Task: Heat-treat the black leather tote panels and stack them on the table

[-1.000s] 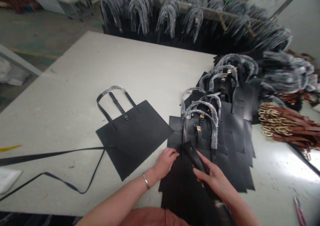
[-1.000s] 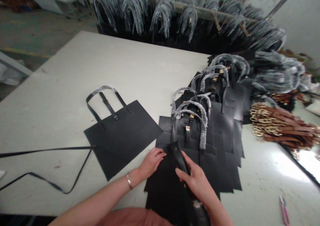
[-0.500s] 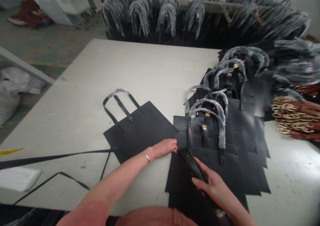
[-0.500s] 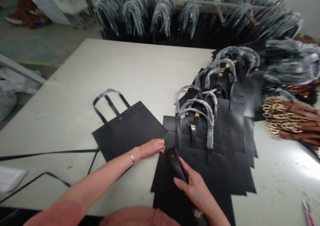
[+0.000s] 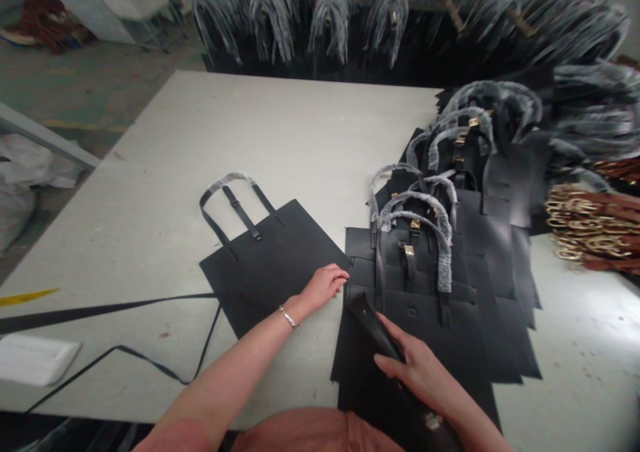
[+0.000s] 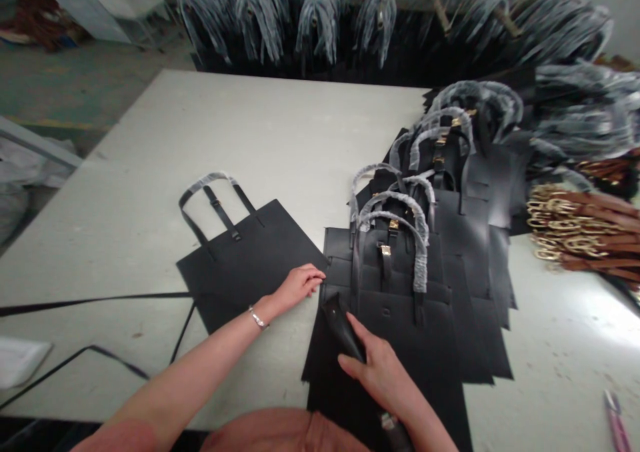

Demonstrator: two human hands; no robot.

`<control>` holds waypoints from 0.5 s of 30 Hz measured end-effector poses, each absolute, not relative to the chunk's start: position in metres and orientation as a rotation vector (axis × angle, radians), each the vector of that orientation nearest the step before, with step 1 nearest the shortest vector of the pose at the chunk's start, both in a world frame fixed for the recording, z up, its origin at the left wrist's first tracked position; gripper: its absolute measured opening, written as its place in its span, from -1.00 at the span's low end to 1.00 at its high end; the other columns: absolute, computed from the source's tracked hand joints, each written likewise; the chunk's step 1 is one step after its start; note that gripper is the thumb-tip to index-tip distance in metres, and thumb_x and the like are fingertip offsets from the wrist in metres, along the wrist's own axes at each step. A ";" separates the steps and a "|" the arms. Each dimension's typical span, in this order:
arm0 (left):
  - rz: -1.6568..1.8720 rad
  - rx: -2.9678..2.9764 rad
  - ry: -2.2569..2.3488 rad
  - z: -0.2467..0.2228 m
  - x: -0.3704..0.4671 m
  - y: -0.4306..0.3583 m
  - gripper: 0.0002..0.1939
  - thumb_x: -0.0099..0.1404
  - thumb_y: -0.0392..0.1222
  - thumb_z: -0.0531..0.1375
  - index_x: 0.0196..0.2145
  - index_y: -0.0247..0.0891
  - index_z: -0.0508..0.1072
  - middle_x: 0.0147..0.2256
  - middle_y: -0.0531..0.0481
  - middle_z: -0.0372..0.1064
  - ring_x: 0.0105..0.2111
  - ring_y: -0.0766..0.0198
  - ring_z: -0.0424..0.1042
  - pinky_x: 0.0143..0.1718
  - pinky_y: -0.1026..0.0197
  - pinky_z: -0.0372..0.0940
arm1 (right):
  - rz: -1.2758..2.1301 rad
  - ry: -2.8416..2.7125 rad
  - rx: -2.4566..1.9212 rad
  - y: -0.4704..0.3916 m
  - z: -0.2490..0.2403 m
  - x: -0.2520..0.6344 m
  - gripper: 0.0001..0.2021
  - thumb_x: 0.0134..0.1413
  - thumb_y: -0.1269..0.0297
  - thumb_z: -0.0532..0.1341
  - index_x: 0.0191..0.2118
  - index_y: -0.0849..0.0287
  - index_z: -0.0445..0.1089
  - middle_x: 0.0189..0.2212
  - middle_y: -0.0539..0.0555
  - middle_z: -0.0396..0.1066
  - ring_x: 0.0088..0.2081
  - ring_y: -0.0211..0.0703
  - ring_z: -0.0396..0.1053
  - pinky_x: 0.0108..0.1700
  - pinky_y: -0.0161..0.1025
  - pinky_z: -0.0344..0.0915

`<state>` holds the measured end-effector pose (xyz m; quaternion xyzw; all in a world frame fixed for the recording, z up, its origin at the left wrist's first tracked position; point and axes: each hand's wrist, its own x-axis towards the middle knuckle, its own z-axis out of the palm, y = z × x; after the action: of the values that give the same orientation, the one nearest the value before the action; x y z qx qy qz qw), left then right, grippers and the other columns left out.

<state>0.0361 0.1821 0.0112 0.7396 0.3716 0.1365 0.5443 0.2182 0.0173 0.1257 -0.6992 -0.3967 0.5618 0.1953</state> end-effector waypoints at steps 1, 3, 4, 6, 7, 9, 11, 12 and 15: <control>0.293 1.783 0.870 0.014 0.037 0.184 -0.79 0.35 -0.27 0.10 -0.19 -0.28 0.53 -0.25 0.01 0.38 -0.54 0.49 0.36 -0.52 0.42 0.28 | 1.605 -1.109 -1.960 0.020 0.126 0.216 -0.27 -0.06 0.26 0.27 0.30 0.14 0.22 -0.34 0.01 0.57 -0.36 -0.03 0.49 -0.25 -0.14 0.44; 0.245 1.841 0.861 0.019 0.039 0.188 -0.79 0.34 -0.31 0.09 -0.22 -0.29 0.55 -0.27 0.01 0.39 -0.55 0.49 0.35 -0.49 0.41 0.28 | 1.661 -1.095 -1.957 0.027 0.124 0.211 -0.26 -0.01 0.23 0.24 0.34 0.19 0.15 -0.49 -0.04 0.51 -0.47 -0.08 0.45 -0.35 -0.18 0.41; 0.230 1.862 0.864 0.020 0.041 0.190 -0.78 0.33 -0.33 0.09 -0.24 -0.28 0.56 -0.29 0.02 0.39 -0.55 0.49 0.34 -0.48 0.41 0.28 | 1.660 -1.089 -1.957 0.031 0.123 0.208 -0.26 0.01 0.22 0.22 0.34 0.21 0.13 -0.52 -0.05 0.49 -0.49 -0.08 0.44 -0.38 -0.19 0.40; 0.212 1.879 0.887 0.022 0.043 0.193 -0.78 0.31 -0.37 0.10 -0.31 -0.28 0.56 -0.35 0.05 0.39 -0.57 0.48 0.34 -0.47 0.41 0.28 | 1.577 -1.091 -1.975 0.036 0.121 0.205 -0.27 0.02 0.18 0.22 0.34 0.20 0.14 -0.46 -0.01 0.53 -0.44 -0.04 0.49 -0.35 -0.16 0.43; 0.205 1.889 0.905 0.023 0.044 0.194 -0.79 0.30 -0.38 0.10 -0.35 -0.27 0.55 -0.38 0.06 0.39 -0.56 0.46 0.35 -0.46 0.40 0.28 | 1.503 -1.101 -1.993 0.037 0.120 0.205 -0.27 0.02 0.15 0.22 0.33 0.19 0.15 -0.37 0.04 0.57 -0.36 0.00 0.52 -0.28 -0.12 0.46; 0.216 1.916 0.970 0.022 0.049 0.196 -0.81 0.28 -0.39 0.11 -0.35 -0.26 0.53 -0.42 0.06 0.40 -0.49 0.38 0.40 -0.37 0.36 0.33 | 1.354 -1.131 -2.028 0.037 0.119 0.209 -0.26 0.00 0.10 0.24 0.32 0.16 0.18 -0.14 0.12 0.58 -0.13 0.11 0.53 -0.05 -0.02 0.45; 0.275 1.943 1.074 0.022 0.060 0.200 -0.80 0.29 -0.41 0.10 -0.26 -0.26 0.51 -0.35 0.00 0.43 -0.33 0.28 0.45 -0.20 0.25 0.36 | 1.296 -1.170 -2.028 0.032 0.120 0.216 -0.25 -0.02 0.07 0.25 0.32 0.15 0.19 0.08 0.15 0.47 0.09 0.16 0.43 0.16 0.04 0.33; 0.316 1.954 1.126 0.023 0.068 0.201 -0.78 0.30 -0.41 0.09 -0.20 -0.26 0.49 -0.29 -0.04 0.44 -0.25 0.23 0.44 -0.11 0.19 0.35 | 1.303 -1.193 -2.017 0.028 0.122 0.219 -0.25 -0.03 0.07 0.25 0.31 0.15 0.20 0.15 0.15 0.41 0.16 0.16 0.36 0.22 0.05 0.26; 0.435 1.971 1.164 0.030 0.105 0.207 -0.76 0.34 -0.36 0.09 -0.06 -0.27 0.41 -0.14 -0.11 0.39 -0.13 0.18 0.40 0.00 0.12 0.31 | 1.369 -1.257 -1.996 0.010 0.127 0.227 -0.24 -0.03 0.12 0.26 0.32 0.19 0.18 0.24 0.17 0.29 0.26 0.12 0.24 0.31 0.04 0.13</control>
<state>0.1048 0.2073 0.0305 0.7772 0.4590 0.1716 0.3948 0.2266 0.0105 0.1271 -0.7163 -0.4509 0.4913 0.2055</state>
